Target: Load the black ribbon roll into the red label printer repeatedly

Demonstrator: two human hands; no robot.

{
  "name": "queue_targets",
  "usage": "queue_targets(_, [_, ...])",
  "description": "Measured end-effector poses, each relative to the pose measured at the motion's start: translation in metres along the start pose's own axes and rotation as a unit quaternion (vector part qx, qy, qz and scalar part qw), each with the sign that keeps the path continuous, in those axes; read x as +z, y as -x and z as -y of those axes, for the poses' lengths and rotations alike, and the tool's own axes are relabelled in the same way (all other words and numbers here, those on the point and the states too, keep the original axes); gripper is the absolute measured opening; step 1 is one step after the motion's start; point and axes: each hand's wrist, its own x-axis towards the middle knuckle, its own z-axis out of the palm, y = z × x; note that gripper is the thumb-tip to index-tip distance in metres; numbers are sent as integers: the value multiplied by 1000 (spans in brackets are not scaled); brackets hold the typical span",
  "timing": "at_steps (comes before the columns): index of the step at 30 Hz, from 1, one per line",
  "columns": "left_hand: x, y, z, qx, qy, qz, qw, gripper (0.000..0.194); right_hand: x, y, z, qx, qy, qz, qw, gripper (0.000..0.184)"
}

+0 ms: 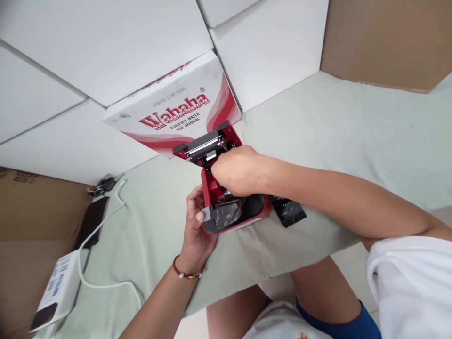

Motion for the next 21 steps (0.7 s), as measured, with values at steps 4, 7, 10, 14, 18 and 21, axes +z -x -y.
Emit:
queue_targets(4, [0, -1, 1, 12, -18, -12, 1000, 69, -23, 24, -4, -14, -27, 8, 1000, 17])
queue_targets(7, [0, 0, 1, 17, -25, -19, 999, 67, -45, 50, -26, -17, -51, 0, 999, 21])
queue_targets(10, [0, 0, 1, 9, -11, -7, 1000, 66, -51, 60, -70, 45, -27, 14, 999, 32])
queue_targets(14, [-1, -1, 0, 9, -8, -7, 1000, 65, -28, 32, -127, 195, 12, 110, 974, 28])
queue_targets(18, [-1, -1, -1, 9, -11, -7, 1000, 65, -6, 2, -141, 255, 17, 182, 950, 33])
queue_targets(21, [-2, -1, -1, 6, -12, -2, 1000, 65, -8, 3, -122, 188, -3, 144, 972, 46])
